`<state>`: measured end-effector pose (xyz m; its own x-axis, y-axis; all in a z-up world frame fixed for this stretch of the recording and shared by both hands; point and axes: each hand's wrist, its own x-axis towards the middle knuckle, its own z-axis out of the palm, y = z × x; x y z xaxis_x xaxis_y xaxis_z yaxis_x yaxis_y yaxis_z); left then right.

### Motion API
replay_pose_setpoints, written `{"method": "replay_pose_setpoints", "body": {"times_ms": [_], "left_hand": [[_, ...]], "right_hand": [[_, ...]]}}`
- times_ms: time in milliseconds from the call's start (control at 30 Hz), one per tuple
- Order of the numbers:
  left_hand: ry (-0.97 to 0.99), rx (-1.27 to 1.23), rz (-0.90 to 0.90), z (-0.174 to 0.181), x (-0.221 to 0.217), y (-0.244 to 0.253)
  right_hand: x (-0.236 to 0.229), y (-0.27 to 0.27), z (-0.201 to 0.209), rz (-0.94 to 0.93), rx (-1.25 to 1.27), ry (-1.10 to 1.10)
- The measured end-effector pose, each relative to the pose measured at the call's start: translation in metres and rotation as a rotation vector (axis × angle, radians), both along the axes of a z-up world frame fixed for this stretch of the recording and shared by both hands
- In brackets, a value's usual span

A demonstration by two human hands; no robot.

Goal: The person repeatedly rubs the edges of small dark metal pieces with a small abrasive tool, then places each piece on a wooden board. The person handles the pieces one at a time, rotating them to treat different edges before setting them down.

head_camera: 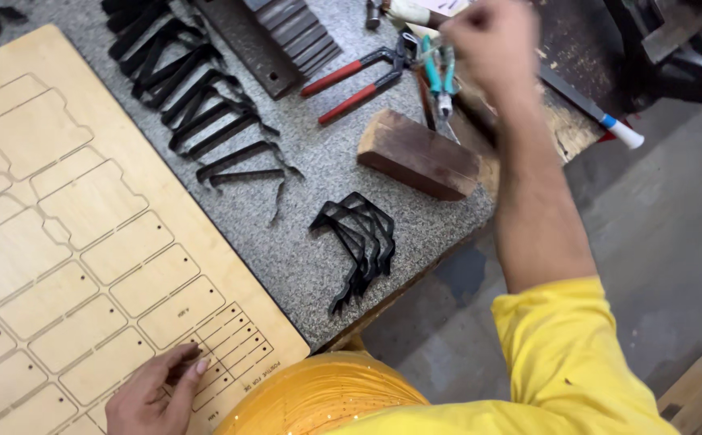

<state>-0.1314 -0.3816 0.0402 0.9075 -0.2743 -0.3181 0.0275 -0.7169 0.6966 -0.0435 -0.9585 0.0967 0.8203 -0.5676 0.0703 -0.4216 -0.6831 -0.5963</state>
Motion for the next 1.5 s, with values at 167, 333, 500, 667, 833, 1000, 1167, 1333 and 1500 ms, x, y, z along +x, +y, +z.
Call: {"method": "replay_pose_setpoints", "body": {"times_ms": [167,333,500,667,833,1000,1167,1333,1500], "left_hand": [[-0.173,-0.057,-0.065,0.026,0.006,-0.009],[-0.214,-0.398,-0.104,0.056,0.004,-0.021],[-0.268,-0.65,-0.247,0.087,-0.02,0.01],[-0.167,-0.645,-0.069,0.074,-0.041,0.09],[-0.081,-0.905,0.167,0.058,-0.043,0.181],[-0.163,-0.663,0.092,0.053,-0.03,0.242],[-0.253,-0.604,0.109,0.04,0.004,0.301],[-0.093,-0.407,0.361,0.014,0.042,0.364],[-0.222,-0.281,0.349,-0.015,0.076,0.383]], "right_hand": [[-0.07,0.095,0.103,0.217,0.286,-0.504],[-0.106,0.259,0.144,0.604,0.465,-0.287],[-0.117,0.372,0.119,0.851,1.038,-0.149],[-0.106,0.458,0.065,0.801,1.292,-0.087],[-0.113,0.553,0.013,1.063,0.7,0.5],[-0.144,0.633,-0.034,0.932,0.981,0.413],[-0.132,0.652,-0.051,0.695,0.904,0.231],[-0.091,0.645,-0.047,0.437,0.963,-0.057],[-0.032,0.646,-0.052,0.429,0.909,-0.056]]}}
